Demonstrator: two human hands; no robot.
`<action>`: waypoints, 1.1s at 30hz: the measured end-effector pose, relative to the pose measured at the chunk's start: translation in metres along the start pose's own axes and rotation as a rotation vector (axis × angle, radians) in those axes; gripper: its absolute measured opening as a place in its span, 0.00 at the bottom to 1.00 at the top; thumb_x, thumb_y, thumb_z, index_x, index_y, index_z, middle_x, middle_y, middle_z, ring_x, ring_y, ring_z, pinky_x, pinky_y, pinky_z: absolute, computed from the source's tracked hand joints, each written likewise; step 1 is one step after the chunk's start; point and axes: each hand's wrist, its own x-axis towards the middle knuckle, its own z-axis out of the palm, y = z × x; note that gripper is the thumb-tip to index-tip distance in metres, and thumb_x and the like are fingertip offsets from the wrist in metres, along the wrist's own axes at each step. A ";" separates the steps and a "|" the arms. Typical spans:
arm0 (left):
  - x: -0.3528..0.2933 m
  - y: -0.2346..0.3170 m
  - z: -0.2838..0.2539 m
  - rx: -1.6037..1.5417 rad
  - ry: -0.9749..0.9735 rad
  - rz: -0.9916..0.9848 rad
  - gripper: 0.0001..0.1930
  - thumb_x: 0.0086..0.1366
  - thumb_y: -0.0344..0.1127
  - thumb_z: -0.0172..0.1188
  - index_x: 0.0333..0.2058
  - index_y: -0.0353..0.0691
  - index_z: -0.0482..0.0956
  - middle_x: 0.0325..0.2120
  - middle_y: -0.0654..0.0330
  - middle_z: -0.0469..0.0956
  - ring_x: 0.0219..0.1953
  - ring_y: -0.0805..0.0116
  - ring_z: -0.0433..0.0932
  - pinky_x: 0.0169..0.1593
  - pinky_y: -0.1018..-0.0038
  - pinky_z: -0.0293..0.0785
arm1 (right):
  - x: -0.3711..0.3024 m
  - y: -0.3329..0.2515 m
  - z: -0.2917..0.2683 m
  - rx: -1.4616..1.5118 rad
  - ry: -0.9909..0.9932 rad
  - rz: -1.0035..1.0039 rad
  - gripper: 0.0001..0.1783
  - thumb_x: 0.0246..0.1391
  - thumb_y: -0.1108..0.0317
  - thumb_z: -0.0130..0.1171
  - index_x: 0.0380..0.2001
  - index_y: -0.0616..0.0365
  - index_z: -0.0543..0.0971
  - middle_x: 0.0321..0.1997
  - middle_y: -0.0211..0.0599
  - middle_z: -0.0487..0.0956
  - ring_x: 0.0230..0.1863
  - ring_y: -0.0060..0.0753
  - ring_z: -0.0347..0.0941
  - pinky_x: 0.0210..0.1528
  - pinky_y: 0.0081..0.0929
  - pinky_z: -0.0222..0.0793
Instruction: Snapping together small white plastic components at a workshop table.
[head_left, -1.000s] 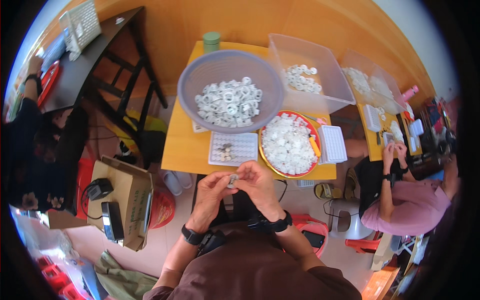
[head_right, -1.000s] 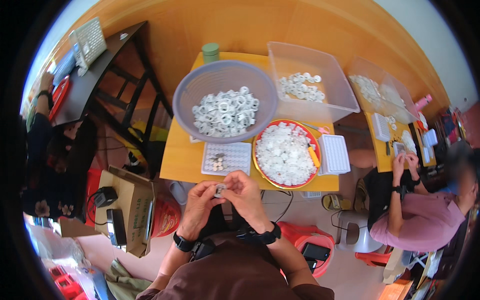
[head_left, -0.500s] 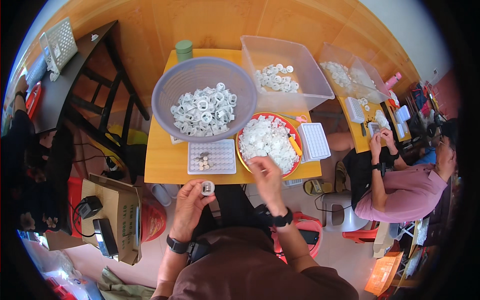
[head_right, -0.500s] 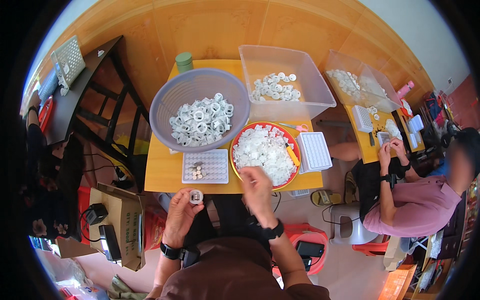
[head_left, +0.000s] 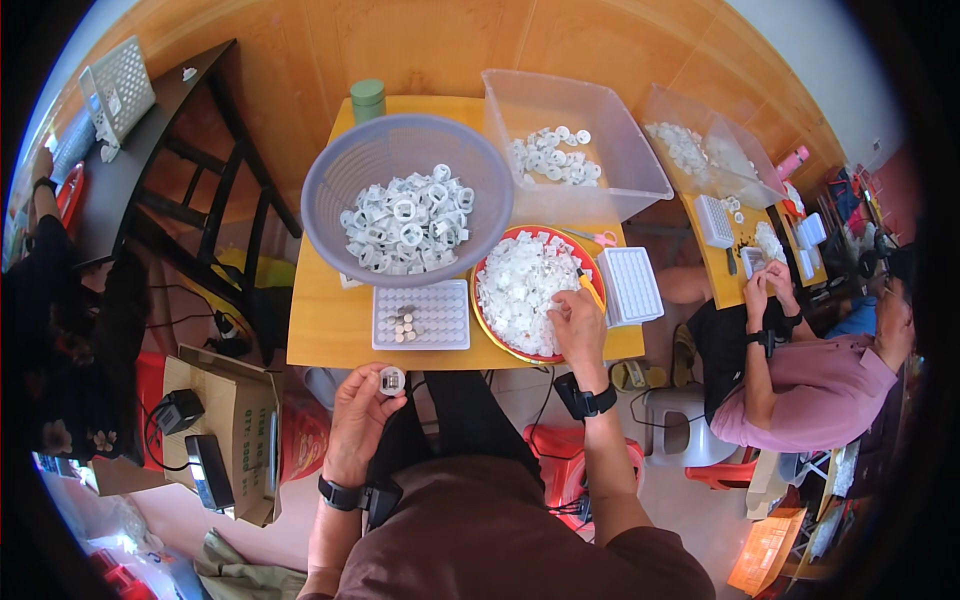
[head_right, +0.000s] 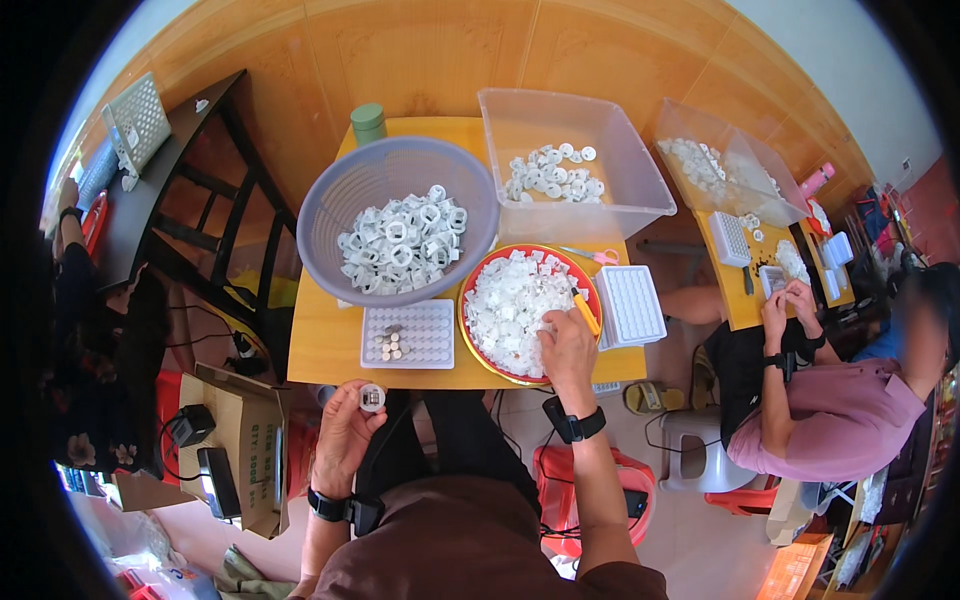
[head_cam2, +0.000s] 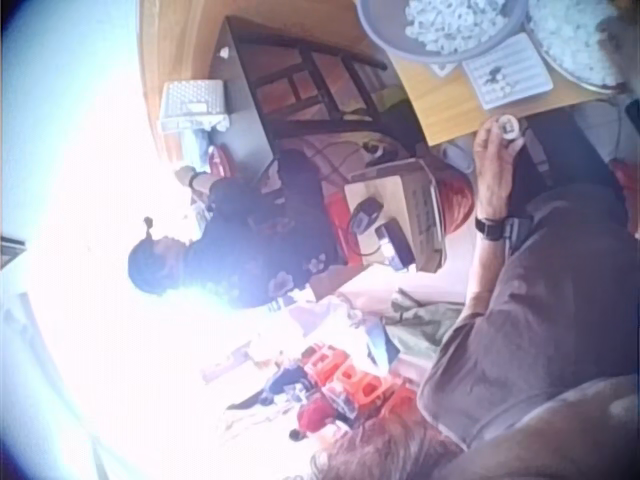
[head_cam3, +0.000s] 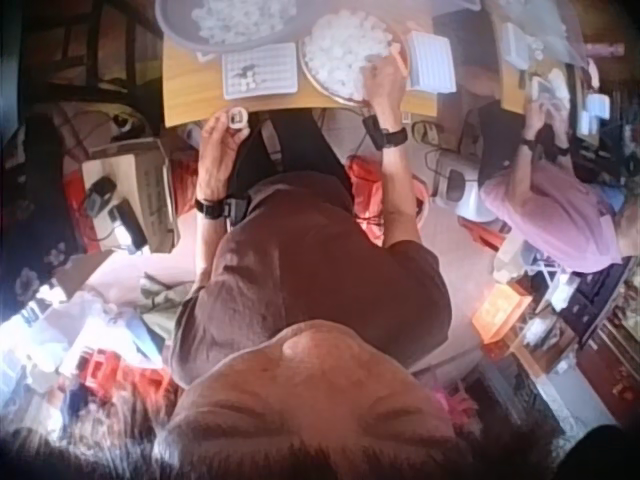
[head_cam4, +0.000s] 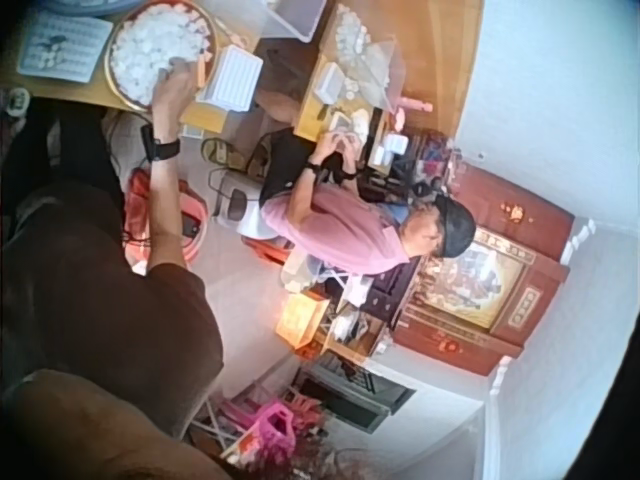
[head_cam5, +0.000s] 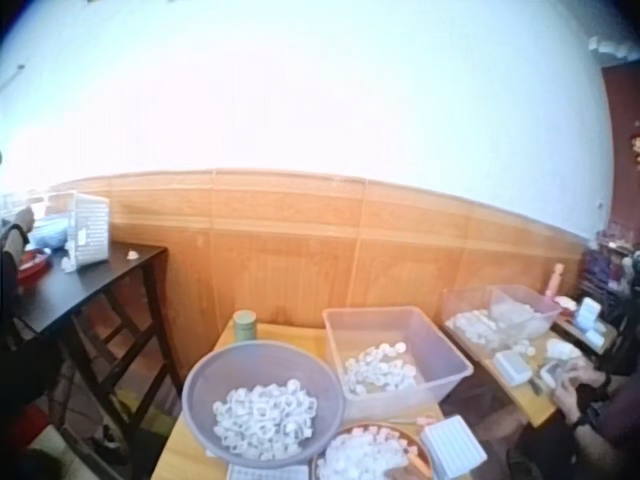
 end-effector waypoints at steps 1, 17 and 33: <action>0.000 0.000 -0.001 -0.003 0.005 0.001 0.10 0.65 0.35 0.51 0.40 0.36 0.73 0.35 0.55 0.77 0.33 0.68 0.78 0.37 0.75 0.79 | 0.001 0.000 -0.001 0.007 -0.007 0.010 0.09 0.38 0.77 0.62 0.27 0.59 0.76 0.27 0.39 0.71 0.29 0.43 0.71 0.31 0.34 0.66; 0.003 -0.005 0.021 -0.016 -0.171 -0.211 0.15 0.64 0.35 0.52 0.46 0.33 0.70 0.39 0.54 0.75 0.38 0.69 0.77 0.39 0.75 0.78 | -0.015 -0.037 -0.020 1.108 -0.277 0.282 0.05 0.44 0.78 0.60 0.27 0.60 0.75 0.21 0.25 0.73 0.21 0.15 0.68 0.24 0.13 0.64; 0.007 -0.009 0.038 -0.115 -0.379 -0.450 0.18 0.63 0.40 0.54 0.45 0.31 0.72 0.37 0.57 0.76 0.33 0.74 0.75 0.37 0.81 0.75 | -0.041 -0.078 0.002 1.372 -0.740 -0.016 0.10 0.36 0.81 0.65 0.25 0.62 0.76 0.27 0.32 0.71 0.29 0.21 0.67 0.30 0.15 0.64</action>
